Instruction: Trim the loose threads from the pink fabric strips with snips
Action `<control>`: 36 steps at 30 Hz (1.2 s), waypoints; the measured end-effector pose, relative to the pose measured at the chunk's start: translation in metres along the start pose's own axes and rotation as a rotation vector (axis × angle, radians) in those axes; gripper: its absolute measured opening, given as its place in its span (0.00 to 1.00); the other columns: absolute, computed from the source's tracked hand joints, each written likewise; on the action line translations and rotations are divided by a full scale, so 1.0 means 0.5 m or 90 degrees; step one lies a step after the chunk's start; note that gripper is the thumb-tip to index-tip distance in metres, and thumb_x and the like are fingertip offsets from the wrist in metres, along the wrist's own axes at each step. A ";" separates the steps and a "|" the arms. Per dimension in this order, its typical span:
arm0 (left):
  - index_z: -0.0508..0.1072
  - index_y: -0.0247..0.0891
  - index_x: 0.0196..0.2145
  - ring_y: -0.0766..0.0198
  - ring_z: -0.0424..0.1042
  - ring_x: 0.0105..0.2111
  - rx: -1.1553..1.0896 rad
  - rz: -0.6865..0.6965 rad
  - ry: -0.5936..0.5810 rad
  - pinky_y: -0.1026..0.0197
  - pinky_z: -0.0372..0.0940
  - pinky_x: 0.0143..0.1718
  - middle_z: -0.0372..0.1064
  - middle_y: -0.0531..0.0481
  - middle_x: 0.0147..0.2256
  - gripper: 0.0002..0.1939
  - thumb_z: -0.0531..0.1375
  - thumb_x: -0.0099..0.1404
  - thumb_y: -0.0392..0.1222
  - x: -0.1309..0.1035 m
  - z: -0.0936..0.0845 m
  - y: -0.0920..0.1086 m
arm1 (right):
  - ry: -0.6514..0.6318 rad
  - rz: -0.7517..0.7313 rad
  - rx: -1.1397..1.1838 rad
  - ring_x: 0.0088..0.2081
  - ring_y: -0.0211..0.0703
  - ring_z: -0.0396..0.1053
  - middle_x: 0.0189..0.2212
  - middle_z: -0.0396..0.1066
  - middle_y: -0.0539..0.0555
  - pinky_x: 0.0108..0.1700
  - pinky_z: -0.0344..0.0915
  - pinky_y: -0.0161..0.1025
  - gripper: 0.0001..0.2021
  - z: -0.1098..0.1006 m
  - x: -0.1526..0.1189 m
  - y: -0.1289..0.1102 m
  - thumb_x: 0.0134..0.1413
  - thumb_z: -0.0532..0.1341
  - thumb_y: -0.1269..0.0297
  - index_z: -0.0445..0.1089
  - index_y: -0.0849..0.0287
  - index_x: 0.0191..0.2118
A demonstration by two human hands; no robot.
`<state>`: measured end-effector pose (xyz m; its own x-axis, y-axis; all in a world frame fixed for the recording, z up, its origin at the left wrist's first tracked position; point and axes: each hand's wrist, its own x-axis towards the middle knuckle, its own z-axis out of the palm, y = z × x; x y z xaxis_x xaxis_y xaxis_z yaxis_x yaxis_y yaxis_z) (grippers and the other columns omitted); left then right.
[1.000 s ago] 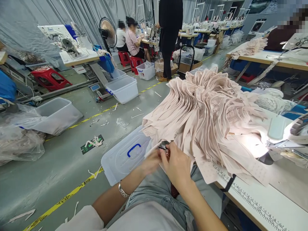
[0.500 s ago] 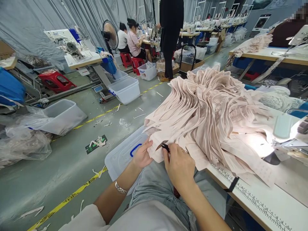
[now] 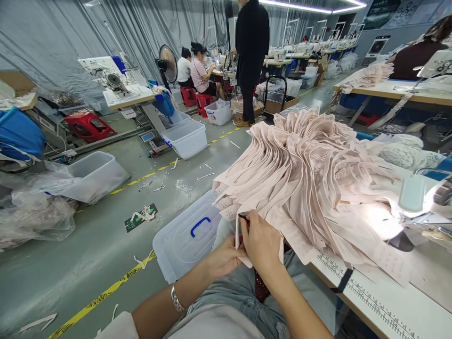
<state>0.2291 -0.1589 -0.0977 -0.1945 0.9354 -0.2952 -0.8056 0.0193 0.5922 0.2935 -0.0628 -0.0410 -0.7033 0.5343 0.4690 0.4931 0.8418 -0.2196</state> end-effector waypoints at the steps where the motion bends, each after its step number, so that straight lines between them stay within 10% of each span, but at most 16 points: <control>1: 0.76 0.31 0.25 0.67 0.69 0.23 0.003 0.020 0.024 0.64 0.62 0.30 0.71 0.51 0.22 0.11 0.72 0.42 0.30 0.005 0.000 0.011 | 0.016 -0.001 0.020 0.22 0.40 0.69 0.23 0.74 0.51 0.23 0.46 0.36 0.15 -0.004 -0.002 0.001 0.66 0.50 0.55 0.66 0.57 0.34; 5: 0.77 0.34 0.43 0.56 0.75 0.41 -0.085 0.223 0.146 0.58 0.65 0.47 0.78 0.45 0.38 0.21 0.67 0.48 0.32 0.015 -0.004 0.080 | 0.086 -0.007 0.094 0.24 0.39 0.70 0.24 0.73 0.50 0.25 0.53 0.34 0.14 -0.028 -0.015 0.004 0.65 0.52 0.53 0.66 0.58 0.37; 10: 0.68 0.32 0.57 0.49 0.71 0.54 -0.164 0.172 0.024 0.49 0.60 0.59 0.75 0.40 0.48 0.24 0.57 0.65 0.44 0.002 -0.009 0.142 | 0.123 -0.023 0.102 0.22 0.37 0.69 0.21 0.71 0.49 0.23 0.54 0.33 0.14 -0.046 -0.027 0.006 0.66 0.52 0.54 0.66 0.59 0.35; 25: 0.74 0.34 0.50 0.51 0.70 0.53 -0.195 0.158 0.029 0.53 0.63 0.56 0.74 0.42 0.48 0.21 0.65 0.63 0.48 -0.016 0.005 0.093 | 0.082 -0.060 -0.074 0.19 0.37 0.65 0.20 0.72 0.50 0.23 0.42 0.37 0.16 -0.018 0.002 -0.006 0.66 0.51 0.58 0.66 0.58 0.29; 32: 0.79 0.32 0.36 0.56 0.76 0.37 0.059 0.056 0.051 0.61 0.65 0.40 0.77 0.45 0.32 0.16 0.73 0.48 0.37 -0.003 0.003 0.040 | 0.023 -0.001 0.022 0.22 0.40 0.69 0.23 0.74 0.51 0.24 0.47 0.36 0.17 0.000 0.003 0.000 0.66 0.49 0.55 0.68 0.58 0.33; 36: 0.78 0.32 0.43 0.55 0.76 0.41 -0.058 0.190 0.120 0.58 0.67 0.46 0.78 0.44 0.39 0.17 0.68 0.53 0.36 0.007 -0.010 0.087 | 0.114 -0.003 0.127 0.24 0.39 0.70 0.23 0.73 0.51 0.26 0.56 0.34 0.15 -0.019 -0.015 0.004 0.65 0.52 0.53 0.68 0.59 0.38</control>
<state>0.1904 -0.1564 -0.0768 -0.5214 0.8135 -0.2576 -0.7429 -0.2842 0.6061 0.3044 -0.0656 -0.0369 -0.5950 0.5227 0.6105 0.3669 0.8525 -0.3724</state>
